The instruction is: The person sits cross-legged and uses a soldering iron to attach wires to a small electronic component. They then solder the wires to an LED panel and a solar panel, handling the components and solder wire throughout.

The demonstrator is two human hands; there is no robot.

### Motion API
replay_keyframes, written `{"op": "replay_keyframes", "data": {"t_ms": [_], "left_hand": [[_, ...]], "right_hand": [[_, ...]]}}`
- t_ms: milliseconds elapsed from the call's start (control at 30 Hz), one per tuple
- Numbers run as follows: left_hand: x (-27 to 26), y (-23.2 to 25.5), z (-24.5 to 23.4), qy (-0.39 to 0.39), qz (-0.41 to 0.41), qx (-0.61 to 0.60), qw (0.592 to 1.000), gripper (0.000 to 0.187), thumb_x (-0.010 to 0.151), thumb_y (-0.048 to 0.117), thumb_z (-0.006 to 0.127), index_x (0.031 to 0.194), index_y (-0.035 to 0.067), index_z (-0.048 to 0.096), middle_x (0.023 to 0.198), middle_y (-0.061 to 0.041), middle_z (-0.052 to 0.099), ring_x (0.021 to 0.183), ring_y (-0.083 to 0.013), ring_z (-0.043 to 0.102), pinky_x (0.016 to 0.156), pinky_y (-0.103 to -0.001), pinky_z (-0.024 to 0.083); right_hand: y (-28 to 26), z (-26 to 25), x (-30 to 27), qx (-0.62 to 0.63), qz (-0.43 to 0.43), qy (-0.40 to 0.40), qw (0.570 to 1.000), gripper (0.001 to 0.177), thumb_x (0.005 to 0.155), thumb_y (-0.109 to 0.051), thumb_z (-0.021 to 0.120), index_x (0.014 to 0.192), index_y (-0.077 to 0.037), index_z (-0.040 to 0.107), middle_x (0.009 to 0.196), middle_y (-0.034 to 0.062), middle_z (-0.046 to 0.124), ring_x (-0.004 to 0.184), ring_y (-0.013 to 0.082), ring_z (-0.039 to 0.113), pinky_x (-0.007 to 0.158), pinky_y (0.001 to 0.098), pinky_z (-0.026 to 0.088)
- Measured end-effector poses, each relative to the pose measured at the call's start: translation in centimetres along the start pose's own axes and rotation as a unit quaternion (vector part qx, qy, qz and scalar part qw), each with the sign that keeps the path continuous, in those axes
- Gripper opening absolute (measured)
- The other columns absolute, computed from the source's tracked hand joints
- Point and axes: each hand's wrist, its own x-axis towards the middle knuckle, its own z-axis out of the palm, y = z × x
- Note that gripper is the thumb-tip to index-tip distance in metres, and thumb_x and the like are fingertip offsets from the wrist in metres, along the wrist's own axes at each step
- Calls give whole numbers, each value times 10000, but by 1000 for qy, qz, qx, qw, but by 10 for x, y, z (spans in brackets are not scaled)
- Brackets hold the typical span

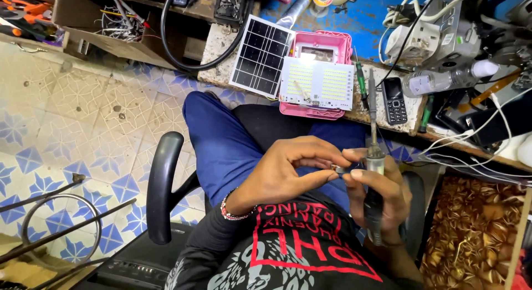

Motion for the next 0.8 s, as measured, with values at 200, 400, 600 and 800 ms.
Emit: {"op": "replay_keyframes", "data": {"t_ms": [200, 400, 600, 800], "left_hand": [[-16, -13, -9, 12, 64, -19, 998, 242, 961, 63, 718, 1201, 71, 745, 1181, -126, 715, 1102, -239, 723, 977, -377, 621], [-19, -17, -14, 16, 57, -52, 997, 211, 968, 40, 662, 1170, -7, 699, 1119, -165, 697, 1011, -229, 734, 908, -368, 629], [-20, -36, -5, -21, 0, -223, 975, 191, 969, 0, 541, 1153, -47, 522, 861, -155, 668, 747, -173, 732, 688, -285, 647], [-19, -47, 11, 30, 1, -160, 987, 303, 961, 180, 719, 1148, -18, 586, 775, -4, 521, 684, -22, 573, 549, -209, 507]], "right_hand": [[-2, 11, 8, 84, -26, 58, 994, 46, 912, 36, 693, 910, 30, 648, 977, 308, 733, 840, 411, 768, 691, 434, 644], [-4, 10, 5, 92, -29, 75, 993, 98, 918, 42, 723, 869, 15, 643, 809, 235, 710, 707, 329, 740, 619, 358, 611], [-6, 9, 0, 97, -18, 91, 991, 180, 881, 103, 753, 851, 42, 587, 792, 243, 706, 677, 292, 729, 630, 356, 601], [-4, 14, -7, 139, -35, 101, 985, 231, 846, 128, 765, 856, 24, 559, 770, 232, 685, 647, 300, 721, 584, 369, 594]]}}
